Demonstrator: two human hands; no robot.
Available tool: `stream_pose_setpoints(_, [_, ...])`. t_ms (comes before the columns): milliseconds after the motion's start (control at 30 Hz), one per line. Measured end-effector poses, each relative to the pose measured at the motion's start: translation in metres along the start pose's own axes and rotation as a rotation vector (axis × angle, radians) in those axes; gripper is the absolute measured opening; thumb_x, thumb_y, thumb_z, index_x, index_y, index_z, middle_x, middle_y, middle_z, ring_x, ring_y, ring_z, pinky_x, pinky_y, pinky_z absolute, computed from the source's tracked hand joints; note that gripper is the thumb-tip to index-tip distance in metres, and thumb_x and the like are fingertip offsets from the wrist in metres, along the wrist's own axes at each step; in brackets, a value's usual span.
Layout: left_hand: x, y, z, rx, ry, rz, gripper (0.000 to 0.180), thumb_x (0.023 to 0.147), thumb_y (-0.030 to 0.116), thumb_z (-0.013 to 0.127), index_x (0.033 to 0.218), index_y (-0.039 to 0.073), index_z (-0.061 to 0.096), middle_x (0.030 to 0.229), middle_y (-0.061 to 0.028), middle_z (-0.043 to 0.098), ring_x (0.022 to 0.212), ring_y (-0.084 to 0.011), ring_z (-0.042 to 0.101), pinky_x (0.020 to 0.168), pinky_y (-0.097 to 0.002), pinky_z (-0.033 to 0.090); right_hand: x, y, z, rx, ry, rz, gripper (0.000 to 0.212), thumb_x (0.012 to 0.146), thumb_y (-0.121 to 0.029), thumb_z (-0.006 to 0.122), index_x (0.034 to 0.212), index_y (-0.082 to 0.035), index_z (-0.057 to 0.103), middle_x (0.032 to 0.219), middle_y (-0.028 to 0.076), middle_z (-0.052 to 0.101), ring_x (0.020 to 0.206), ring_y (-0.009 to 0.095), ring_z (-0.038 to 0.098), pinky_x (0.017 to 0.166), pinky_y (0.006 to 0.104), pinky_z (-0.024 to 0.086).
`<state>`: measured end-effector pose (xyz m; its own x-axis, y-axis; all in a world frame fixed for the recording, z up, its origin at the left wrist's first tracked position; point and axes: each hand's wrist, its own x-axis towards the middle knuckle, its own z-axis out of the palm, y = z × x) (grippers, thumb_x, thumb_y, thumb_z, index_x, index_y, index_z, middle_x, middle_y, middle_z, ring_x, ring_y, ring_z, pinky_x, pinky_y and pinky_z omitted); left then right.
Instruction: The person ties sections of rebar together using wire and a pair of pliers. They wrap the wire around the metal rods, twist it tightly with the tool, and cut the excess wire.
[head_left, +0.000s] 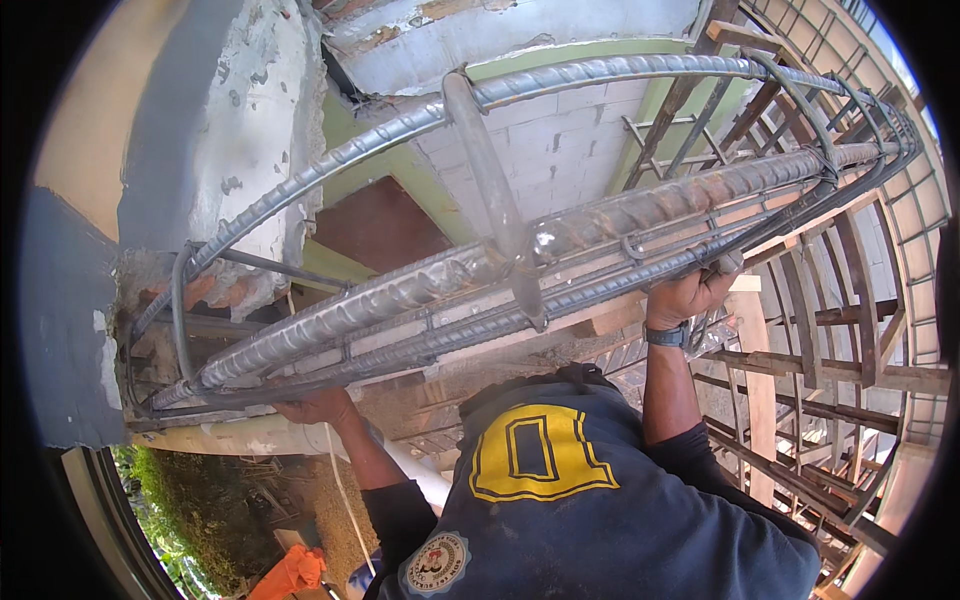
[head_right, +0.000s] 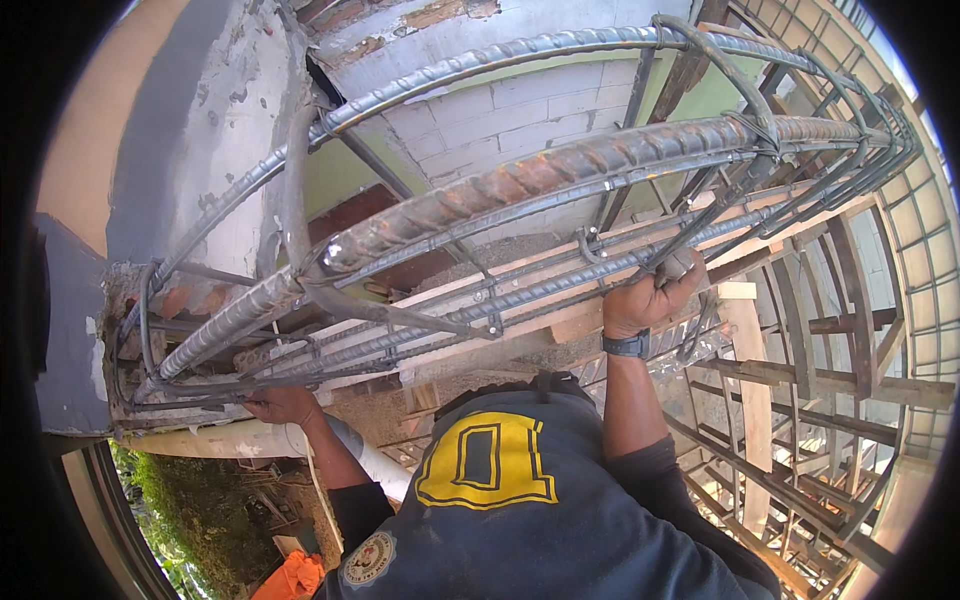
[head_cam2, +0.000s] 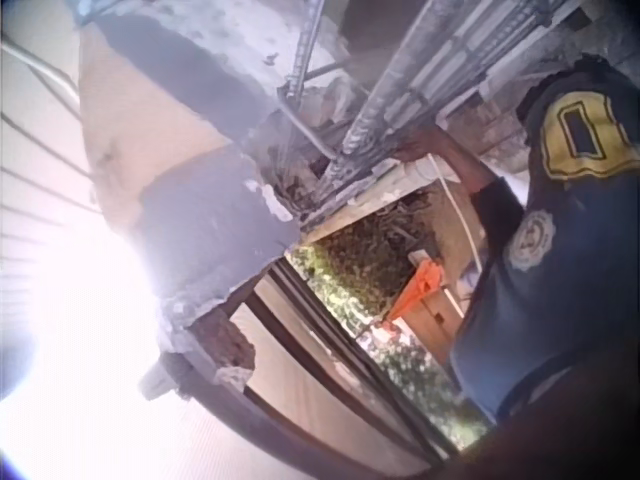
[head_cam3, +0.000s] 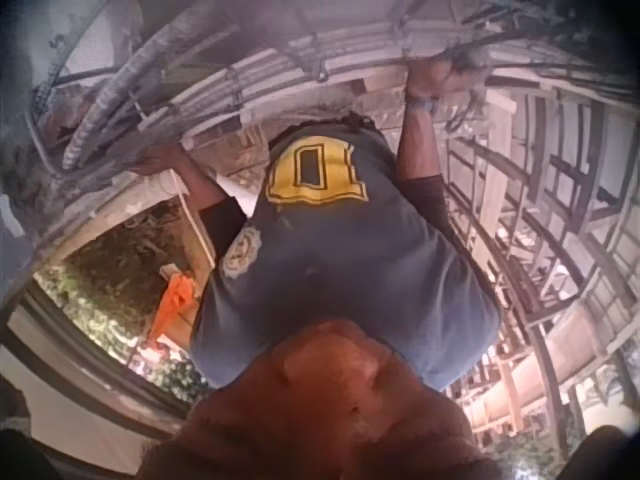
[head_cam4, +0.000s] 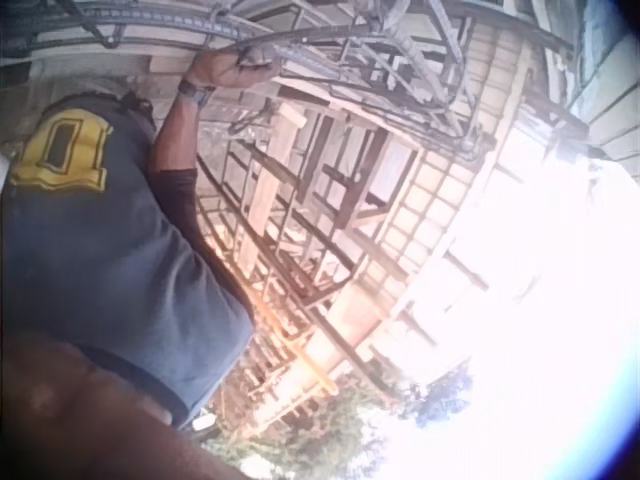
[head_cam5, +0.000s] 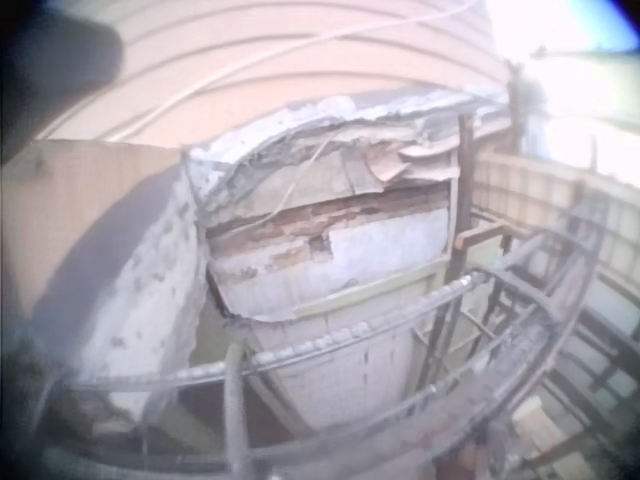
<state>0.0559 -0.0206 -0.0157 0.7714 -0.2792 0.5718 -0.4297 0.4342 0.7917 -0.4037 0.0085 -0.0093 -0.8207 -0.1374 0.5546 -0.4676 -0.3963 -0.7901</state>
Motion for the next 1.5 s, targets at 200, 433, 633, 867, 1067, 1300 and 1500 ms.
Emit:
stream_pose_setpoints(200, [0.014,-0.032,-0.006,0.354,-0.017,0.195,0.033,0.106,0.023,0.042,0.090,-0.006,0.050,0.078,-0.0125,0.056,0.071,-0.0191,0.044,0.065,-0.0341,0.040,0.013,-0.011,-0.004,0.007,0.003,0.058,0.023,0.080,0.003,0.046,0.103,-0.001,0.051,0.091,0.006,0.051,0.084,0.018,0.049,0.079,0.0299,0.043])
stream_pose_setpoints(433, [-0.010,0.035,0.012,0.279,-0.059,0.032,0.050,0.108,0.036,0.038,0.083,-0.006,0.050,0.077,-0.0123,0.053,0.069,-0.0216,0.045,0.065,-0.0366,0.044,-0.001,-0.022,0.002,-0.191,-0.065,-0.085,0.007,0.090,-0.008,0.054,0.090,-0.002,0.050,0.082,0.007,0.048,0.075,0.017,0.048,0.069,0.0300,0.041])
stream_pose_setpoints(633, [0.009,-0.035,-0.007,0.531,-0.189,0.012,0.025,0.098,0.018,0.060,0.118,0.002,0.061,0.101,-0.0170,0.066,0.086,-0.0272,0.066,0.070,-0.0370,0.048,0.009,-0.012,-0.008,-0.253,-0.044,-0.153,0.002,0.085,-0.005,0.052,0.085,-0.004,0.050,0.072,0.006,0.049,0.066,0.019,0.047,0.061,0.0331,0.040])
stream_pose_setpoints(867, [0.038,-0.092,-0.035,0.851,-0.220,0.408,0.036,0.095,0.011,0.060,0.131,0.011,0.057,0.102,-0.0135,0.066,0.077,-0.0300,0.069,0.059,-0.0375,0.050,0.006,-0.029,0.007,-0.165,0.033,-0.056,0.016,0.070,-0.009,0.063,0.082,-0.004,0.053,0.071,0.013,0.054,0.063,0.034,0.051,0.059,0.0416,0.040])
stream_pose_setpoints(1067, [0.007,-0.021,-0.008,0.884,-0.259,0.364,0.022,0.092,0.009,0.059,0.109,-0.004,0.063,0.104,-0.0196,0.068,0.088,-0.0328,0.069,0.073,-0.0377,0.053,0.015,-0.020,-0.018,-0.254,-0.111,-0.098,0.010,0.087,-0.009,0.059,0.092,-0.002,0.054,0.074,0.012,0.053,0.066,0.022,0.053,0.061,0.0348,0.042])
stream_pose_setpoints(1300, [0.001,-0.004,0.003,0.346,-0.052,-0.130,0.043,0.091,0.028,0.065,0.117,-0.005,0.061,0.104,-0.0255,0.065,0.098,-0.0372,0.063,0.092,-0.0511,0.047,0.107,0.016,-0.099,-0.193,0.235,0.101,0.039,0.104,-0.035,0.050,0.087,0.000,0.056,0.078,0.006,0.057,0.070,0.019,0.051,0.068,0.0366,0.041])
stream_pose_setpoints(1500, [-0.011,0.012,0.005,0.836,-0.272,0.345,0.030,0.092,0.017,0.058,0.108,-0.009,0.061,0.106,-0.0275,0.063,0.096,-0.0421,0.061,0.086,-0.0514,0.049,0.176,0.063,-0.108,-0.032,-0.163,0.229,0.048,0.103,-0.042,0.049,0.115,0.003,0.062,0.090,0.010,0.071,0.082,0.018,0.066,0.080,0.0347,0.050])
